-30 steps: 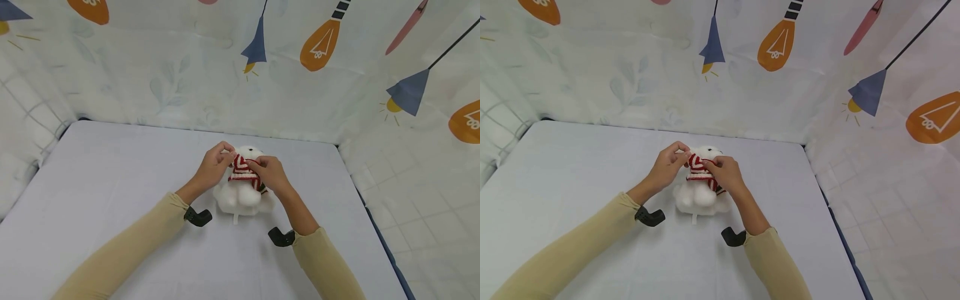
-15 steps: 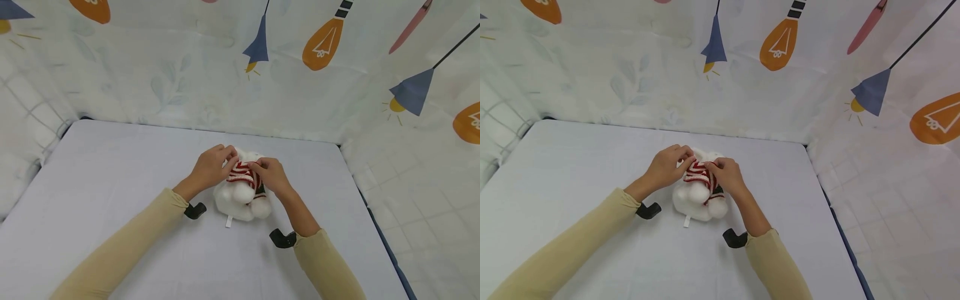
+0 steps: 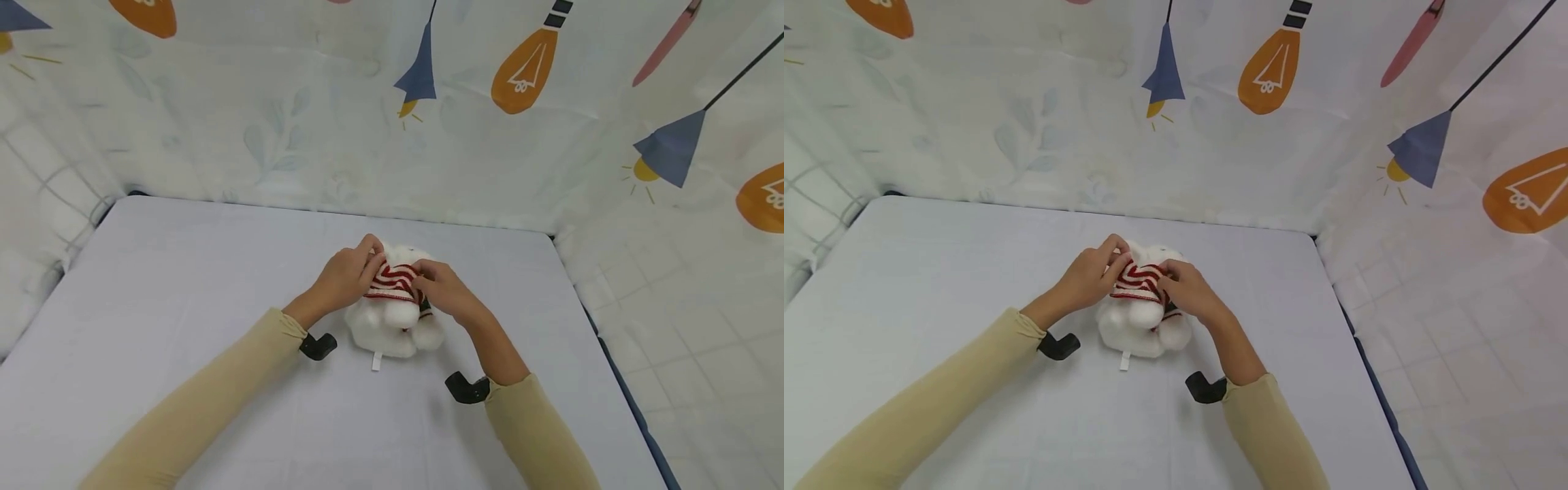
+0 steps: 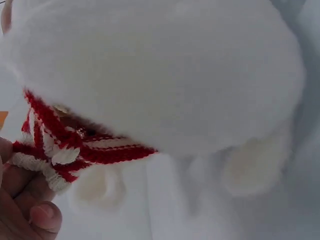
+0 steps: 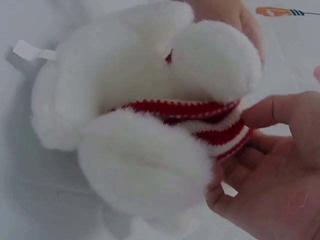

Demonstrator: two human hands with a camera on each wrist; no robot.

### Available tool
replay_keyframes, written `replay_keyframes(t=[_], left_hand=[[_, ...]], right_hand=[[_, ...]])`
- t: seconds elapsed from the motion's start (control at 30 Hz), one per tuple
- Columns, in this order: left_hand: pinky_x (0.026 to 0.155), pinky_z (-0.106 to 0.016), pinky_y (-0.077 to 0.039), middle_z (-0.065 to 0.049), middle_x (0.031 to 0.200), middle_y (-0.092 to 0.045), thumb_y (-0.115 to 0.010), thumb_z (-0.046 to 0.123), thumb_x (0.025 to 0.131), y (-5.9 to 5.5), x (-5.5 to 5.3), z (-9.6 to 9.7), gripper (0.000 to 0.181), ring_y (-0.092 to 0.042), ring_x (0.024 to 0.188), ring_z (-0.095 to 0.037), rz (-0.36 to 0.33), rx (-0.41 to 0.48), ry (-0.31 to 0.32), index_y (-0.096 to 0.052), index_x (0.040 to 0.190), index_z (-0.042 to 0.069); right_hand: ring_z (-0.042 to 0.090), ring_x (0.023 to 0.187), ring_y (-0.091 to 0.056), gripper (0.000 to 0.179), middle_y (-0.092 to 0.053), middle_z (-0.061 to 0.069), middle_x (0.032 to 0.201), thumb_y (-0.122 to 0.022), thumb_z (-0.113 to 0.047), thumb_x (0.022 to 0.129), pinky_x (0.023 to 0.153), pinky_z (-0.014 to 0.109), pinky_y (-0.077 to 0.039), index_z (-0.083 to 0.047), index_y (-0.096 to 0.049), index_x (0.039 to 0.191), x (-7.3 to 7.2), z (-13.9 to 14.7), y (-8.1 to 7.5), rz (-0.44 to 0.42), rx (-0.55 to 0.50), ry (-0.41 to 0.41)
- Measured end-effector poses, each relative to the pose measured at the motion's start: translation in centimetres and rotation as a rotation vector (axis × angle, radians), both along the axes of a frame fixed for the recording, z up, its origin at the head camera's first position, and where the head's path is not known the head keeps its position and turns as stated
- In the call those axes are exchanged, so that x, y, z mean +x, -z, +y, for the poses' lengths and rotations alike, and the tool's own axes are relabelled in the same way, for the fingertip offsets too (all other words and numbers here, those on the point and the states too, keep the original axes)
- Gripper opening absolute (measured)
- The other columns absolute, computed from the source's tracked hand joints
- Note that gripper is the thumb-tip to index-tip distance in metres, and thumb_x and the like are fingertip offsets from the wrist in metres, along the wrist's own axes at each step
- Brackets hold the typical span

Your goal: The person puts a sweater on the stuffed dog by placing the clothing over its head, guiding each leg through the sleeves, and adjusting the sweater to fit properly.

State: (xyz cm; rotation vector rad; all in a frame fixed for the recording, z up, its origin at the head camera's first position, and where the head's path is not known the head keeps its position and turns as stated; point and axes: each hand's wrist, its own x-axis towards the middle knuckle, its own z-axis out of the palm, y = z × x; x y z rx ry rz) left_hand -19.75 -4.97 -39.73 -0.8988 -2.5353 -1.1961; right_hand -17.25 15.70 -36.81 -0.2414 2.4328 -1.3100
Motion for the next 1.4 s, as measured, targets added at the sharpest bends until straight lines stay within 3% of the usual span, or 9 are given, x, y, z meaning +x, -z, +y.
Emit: replay_keyframes(t=[0.13, 0.33, 0.6, 0.7, 0.83, 0.97, 1.1, 1.23, 1.4], left_hand=[[0.042, -0.024, -0.029, 0.000, 0.052, -0.039, -0.033, 0.027, 0.099, 0.3, -0.3, -0.4, 0.017, -0.034, 0.042, -0.013, -0.225, -0.030, 0.017, -0.041, 0.102, 0.013], [0.053, -0.042, -0.043, -0.005, 0.060, -0.047, -0.041, 0.034, 0.097, 1.2, -1.0, -0.8, 0.021, -0.045, 0.052, -0.024, -0.590, 0.279, 0.167, -0.046, 0.104, 0.015], [0.071, -0.030, -0.052, -0.006, 0.091, -0.067, -0.056, 0.028, 0.091, 1.4, -0.6, -1.2, 0.029, -0.063, 0.085, -0.015, -0.737, 0.611, 0.159, -0.050, 0.113, 0.009], [0.066, -0.027, -0.052, -0.004, 0.087, -0.068, -0.055, 0.021, 0.091, 0.9, 0.0, -1.1, 0.023, -0.064, 0.077, -0.014, -0.775, 0.693, 0.164, -0.052, 0.111, 0.009], [0.057, -0.032, -0.047, -0.004, 0.076, -0.064, -0.042, 0.013, 0.094, 0.1, 0.5, -1.5, 0.023, -0.054, 0.059, -0.015, -0.757, 0.585, 0.170, -0.054, 0.113, 0.009], [0.061, -0.043, -0.051, -0.009, 0.087, -0.065, -0.032, 0.004, 0.091, -0.4, 0.4, -2.3, 0.034, -0.058, 0.060, -0.022, -0.743, 0.414, 0.213, -0.052, 0.119, 0.011], [0.062, -0.042, -0.054, -0.007, 0.102, -0.067, -0.038, -0.003, 0.085, -0.4, 0.2, -2.8, 0.048, -0.065, 0.066, -0.024, -0.739, 0.250, 0.231, -0.049, 0.126, 0.020], [0.059, -0.037, -0.055, -0.007, 0.092, -0.067, -0.048, -0.001, 0.080, -0.4, 0.1, -2.9, 0.061, -0.064, 0.058, -0.023, -0.745, 0.143, 0.199, -0.045, 0.129, 0.036], [0.057, -0.035, -0.053, -0.001, 0.087, -0.069, -0.059, 0.009, 0.077, -0.4, 0.1, -3.1, 0.069, -0.065, 0.058, -0.025, -0.653, -0.026, 0.125, -0.034, 0.137, 0.033]], right_hand=[[0.017, 0.102, -0.053, 0.037, -0.056, 0.000, 0.112, -0.055, -0.008, 0.086, 0.083, 0.034, -0.047, -0.023, -0.050, 0.119, 0.0, 1.1, 0.1, -0.030, 0.018, -0.185], [0.012, 0.104, -0.052, 0.050, -0.055, -0.005, 0.114, -0.071, -0.022, 0.079, 0.087, 0.033, -0.046, -0.025, -0.048, 0.123, 0.0, 0.9, 0.8, 0.047, 0.088, -0.263], [0.012, 0.072, -0.053, 0.024, -0.058, -0.002, 0.078, -0.068, -0.036, 0.080, 0.062, 0.025, -0.046, -0.017, -0.060, 0.092, 0.1, -2.1, 1.6, 0.128, 0.219, -0.114], [0.011, 0.060, -0.050, 0.024, -0.053, -0.002, 0.064, -0.065, -0.038, 0.081, 0.055, 0.024, -0.044, -0.015, -0.061, 0.084, 0.2, -2.9, 1.7, 0.120, 0.282, -0.067], [0.011, 0.053, -0.047, 0.021, -0.048, -0.002, 0.057, -0.063, -0.035, 0.083, 0.050, 0.024, -0.041, -0.014, -0.062, 0.077, 0.3, -3.3, 2.0, 0.153, 0.335, -0.033], [0.011, 0.052, -0.048, 0.016, -0.049, -0.001, 0.056, -0.062, -0.028, 0.084, 0.049, 0.024, -0.041, -0.014, -0.060, 0.076, 0.3, -3.3, 2.2, 0.129, 0.301, -0.003], [0.011, 0.051, -0.046, 0.011, -0.048, -0.001, 0.056, -0.060, -0.023, 0.085, 0.048, 0.024, -0.041, -0.014, -0.061, 0.078, 0.4, -3.2, 2.3, 0.124, 0.258, 0.002], [0.011, 0.051, -0.045, 0.008, -0.050, -0.001, 0.059, -0.060, -0.020, 0.086, 0.050, 0.025, -0.040, -0.015, -0.063, 0.080, 0.5, -3.1, 2.4, 0.160, 0.250, -0.002], [0.011, 0.055, -0.045, 0.008, -0.052, -0.001, 0.064, -0.057, -0.018, 0.088, 0.052, 0.025, -0.039, -0.017, -0.064, 0.087, 0.6, -3.0, 2.3, 0.165, 0.246, -0.020]])
